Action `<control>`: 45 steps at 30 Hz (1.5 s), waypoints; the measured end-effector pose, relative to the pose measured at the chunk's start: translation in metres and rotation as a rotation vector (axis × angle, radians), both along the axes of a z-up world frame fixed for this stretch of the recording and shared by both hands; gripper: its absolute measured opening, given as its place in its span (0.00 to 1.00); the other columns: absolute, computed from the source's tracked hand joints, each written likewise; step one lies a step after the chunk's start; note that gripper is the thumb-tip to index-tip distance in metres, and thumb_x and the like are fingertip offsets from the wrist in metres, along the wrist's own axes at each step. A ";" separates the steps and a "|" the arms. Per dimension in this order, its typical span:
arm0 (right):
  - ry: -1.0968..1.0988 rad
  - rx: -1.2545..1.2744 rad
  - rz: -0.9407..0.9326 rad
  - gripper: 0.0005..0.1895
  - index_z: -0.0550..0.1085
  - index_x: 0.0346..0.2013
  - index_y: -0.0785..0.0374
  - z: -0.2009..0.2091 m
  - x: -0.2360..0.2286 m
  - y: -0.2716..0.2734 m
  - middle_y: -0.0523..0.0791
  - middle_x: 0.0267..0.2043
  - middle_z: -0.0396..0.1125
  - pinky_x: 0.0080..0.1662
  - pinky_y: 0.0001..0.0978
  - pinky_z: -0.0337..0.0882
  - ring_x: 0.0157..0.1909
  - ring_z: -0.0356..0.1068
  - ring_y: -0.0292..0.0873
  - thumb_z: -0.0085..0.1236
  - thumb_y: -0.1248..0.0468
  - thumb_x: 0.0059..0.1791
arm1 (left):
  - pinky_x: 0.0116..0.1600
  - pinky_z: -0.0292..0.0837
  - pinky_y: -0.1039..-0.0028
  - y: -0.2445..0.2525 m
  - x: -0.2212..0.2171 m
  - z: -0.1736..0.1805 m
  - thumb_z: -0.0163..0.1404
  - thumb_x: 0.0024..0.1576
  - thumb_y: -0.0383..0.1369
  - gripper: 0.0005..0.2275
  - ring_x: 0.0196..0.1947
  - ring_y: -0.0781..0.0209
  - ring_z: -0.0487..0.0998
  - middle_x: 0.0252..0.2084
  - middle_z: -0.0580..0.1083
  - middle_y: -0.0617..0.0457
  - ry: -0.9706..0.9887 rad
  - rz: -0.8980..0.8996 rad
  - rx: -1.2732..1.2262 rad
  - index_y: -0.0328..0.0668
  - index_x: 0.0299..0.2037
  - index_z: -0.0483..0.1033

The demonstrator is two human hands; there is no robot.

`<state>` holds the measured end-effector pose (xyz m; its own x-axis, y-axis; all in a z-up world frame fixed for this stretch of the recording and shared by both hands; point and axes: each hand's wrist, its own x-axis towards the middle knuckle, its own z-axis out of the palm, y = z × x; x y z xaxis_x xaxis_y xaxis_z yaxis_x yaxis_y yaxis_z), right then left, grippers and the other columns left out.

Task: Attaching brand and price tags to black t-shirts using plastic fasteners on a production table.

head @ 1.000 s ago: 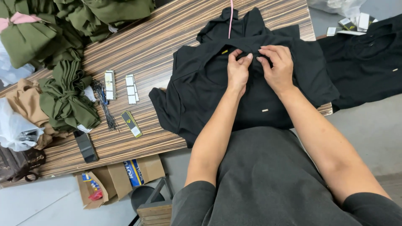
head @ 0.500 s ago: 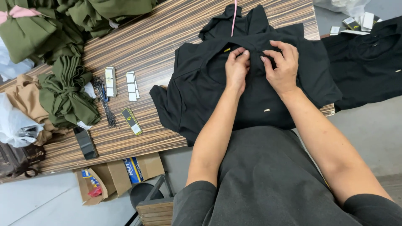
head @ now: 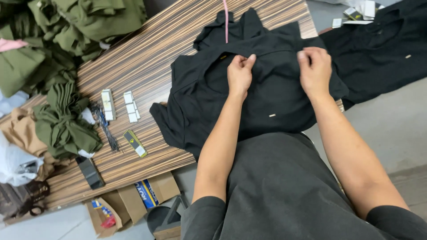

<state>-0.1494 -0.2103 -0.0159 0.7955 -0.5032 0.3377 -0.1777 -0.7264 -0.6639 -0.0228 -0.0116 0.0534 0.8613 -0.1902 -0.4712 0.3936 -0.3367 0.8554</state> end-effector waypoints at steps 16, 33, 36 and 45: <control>-0.170 0.112 -0.024 0.06 0.74 0.40 0.64 0.013 -0.003 -0.001 0.49 0.47 0.70 0.53 0.43 0.65 0.50 0.66 0.52 0.62 0.74 0.53 | 0.41 0.69 0.72 0.012 -0.013 -0.049 0.51 0.61 0.43 0.12 0.31 0.68 0.70 0.29 0.71 0.60 -0.298 0.106 0.044 0.43 0.38 0.72; -0.276 0.270 -0.038 0.05 0.72 0.46 0.65 0.020 -0.003 0.007 0.50 0.51 0.67 0.49 0.38 0.72 0.54 0.68 0.48 0.56 0.65 0.61 | 0.46 0.70 0.68 0.021 -0.015 -0.039 0.44 0.63 0.48 0.17 0.38 0.59 0.79 0.33 0.78 0.55 -0.330 0.058 0.080 0.44 0.37 0.76; -0.322 0.039 0.020 0.03 0.74 0.46 0.68 0.065 -0.005 0.026 0.55 0.50 0.70 0.55 0.44 0.66 0.54 0.66 0.55 0.57 0.70 0.59 | 0.52 0.72 0.66 0.028 -0.032 -0.028 0.45 0.63 0.46 0.15 0.44 0.53 0.82 0.40 0.81 0.52 -0.491 0.051 0.099 0.45 0.42 0.78; -0.164 0.226 0.595 0.03 0.80 0.46 0.62 0.076 0.030 0.139 0.48 0.46 0.73 0.47 0.42 0.74 0.51 0.74 0.55 0.59 0.67 0.59 | 0.48 0.70 0.60 0.203 -0.027 -0.027 0.48 0.67 0.35 0.07 0.40 0.44 0.76 0.40 0.75 0.49 -1.017 0.500 0.561 0.45 0.48 0.77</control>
